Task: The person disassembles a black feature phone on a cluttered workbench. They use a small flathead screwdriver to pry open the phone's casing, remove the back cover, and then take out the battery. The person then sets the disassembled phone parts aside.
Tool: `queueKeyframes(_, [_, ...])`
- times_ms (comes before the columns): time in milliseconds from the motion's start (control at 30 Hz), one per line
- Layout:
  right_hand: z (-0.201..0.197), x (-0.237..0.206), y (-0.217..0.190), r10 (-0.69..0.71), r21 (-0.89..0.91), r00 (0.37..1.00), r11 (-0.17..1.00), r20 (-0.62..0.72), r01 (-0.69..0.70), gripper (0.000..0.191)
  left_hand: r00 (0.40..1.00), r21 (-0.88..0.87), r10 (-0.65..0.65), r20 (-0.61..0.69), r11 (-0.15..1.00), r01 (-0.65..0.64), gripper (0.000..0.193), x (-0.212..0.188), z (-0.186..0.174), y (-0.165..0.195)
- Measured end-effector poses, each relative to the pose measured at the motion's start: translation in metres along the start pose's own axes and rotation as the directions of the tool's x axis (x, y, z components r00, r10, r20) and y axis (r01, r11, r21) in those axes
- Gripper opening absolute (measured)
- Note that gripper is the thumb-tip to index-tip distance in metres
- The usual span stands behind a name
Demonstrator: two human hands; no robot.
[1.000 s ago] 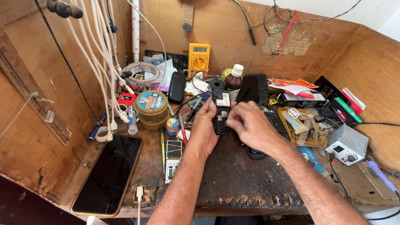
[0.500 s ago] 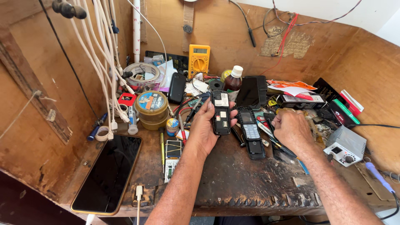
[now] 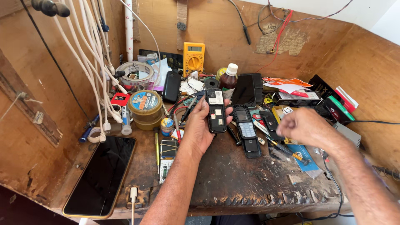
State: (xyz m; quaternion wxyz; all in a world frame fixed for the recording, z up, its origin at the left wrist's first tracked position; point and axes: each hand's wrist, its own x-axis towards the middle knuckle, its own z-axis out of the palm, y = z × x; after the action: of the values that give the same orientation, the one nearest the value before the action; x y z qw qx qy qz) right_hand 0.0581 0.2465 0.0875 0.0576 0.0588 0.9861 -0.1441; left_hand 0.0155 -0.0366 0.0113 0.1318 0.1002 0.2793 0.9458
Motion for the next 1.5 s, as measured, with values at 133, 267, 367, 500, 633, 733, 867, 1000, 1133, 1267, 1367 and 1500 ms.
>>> queueKeyframes(133, [0.003, -0.019, -0.002, 0.032, -0.291, 0.995, 0.957, 0.099, -0.002, 0.017, 1.000, -0.010, 0.007, -0.008, 1.000, -0.007, 0.041, 0.000, 0.000, 0.000])
queueKeyframes(267, [0.017, -0.031, -0.009, 0.075, -0.448, 0.996, 0.893, 0.053, -0.043, 0.025, 1.000, -0.008, 0.005, -0.025, 1.000, -0.006, 0.040, 0.000, 0.000, 0.000])
queueKeyframes(367, [0.020, -0.034, -0.011, 0.065, -0.447, 0.998, 0.893, 0.024, -0.048, 0.027, 1.000, -0.004, 0.010, -0.026, 1.000, -0.011, 0.041, 0.000, 0.001, 0.001])
queueKeyframes(500, [0.021, -0.037, -0.007, 0.058, -0.407, 0.998, 0.912, -0.002, -0.054, 0.030, 0.999, 0.003, 0.012, -0.038, 1.000, -0.012, 0.042, 0.000, 0.001, 0.003])
queueKeyframes(633, [0.022, -0.038, -0.004, 0.059, -0.388, 0.998, 0.919, -0.015, -0.060, 0.030, 0.999, -0.019, 0.017, -0.044, 1.000, -0.018, 0.041, -0.001, 0.002, 0.004])
queueKeyframes(733, [0.021, -0.040, -0.006, 0.029, -0.376, 0.998, 0.926, -0.048, -0.045, 0.030, 0.999, -0.022, 0.023, -0.045, 0.999, -0.024, 0.042, -0.001, 0.002, 0.006])
queueKeyframes(867, [0.018, -0.041, -0.018, -0.016, -0.296, 0.993, 0.955, -0.116, -0.019, 0.026, 0.996, -0.060, 0.075, -0.040, 0.995, -0.077, 0.041, 0.001, -0.001, 0.008])
queueKeyframes(1000, [0.026, -0.038, -0.044, -0.218, -0.060, 0.920, 0.976, -0.326, 0.210, 0.024, 0.995, -0.087, 0.077, -0.065, 0.993, -0.083, 0.040, 0.003, -0.005, 0.008])
queueKeyframes(1133, [0.041, -0.029, -0.082, -0.238, 0.074, 0.950, 0.963, -0.203, 0.258, 0.025, 0.994, -0.085, 0.084, -0.063, 0.992, -0.089, 0.040, 0.003, -0.007, 0.006])
queueKeyframes(1267, [0.054, -0.024, -0.109, -0.283, -0.048, 0.941, 0.959, -0.184, 0.279, 0.029, 0.994, -0.087, 0.100, -0.052, 0.991, -0.104, 0.039, 0.006, -0.009, 0.005])
queueKeyframes(1367, [0.059, -0.019, -0.120, -0.246, -0.101, 0.952, 0.968, -0.180, 0.231, 0.028, 0.994, -0.100, 0.097, -0.059, 0.990, -0.102, 0.039, 0.007, -0.012, 0.005])
queueKeyframes(1500, [0.062, -0.016, -0.127, -0.185, -0.149, 0.960, 0.976, -0.208, 0.156, 0.030, 0.993, -0.092, 0.104, -0.057, 0.990, -0.109, 0.040, 0.008, -0.012, 0.004])
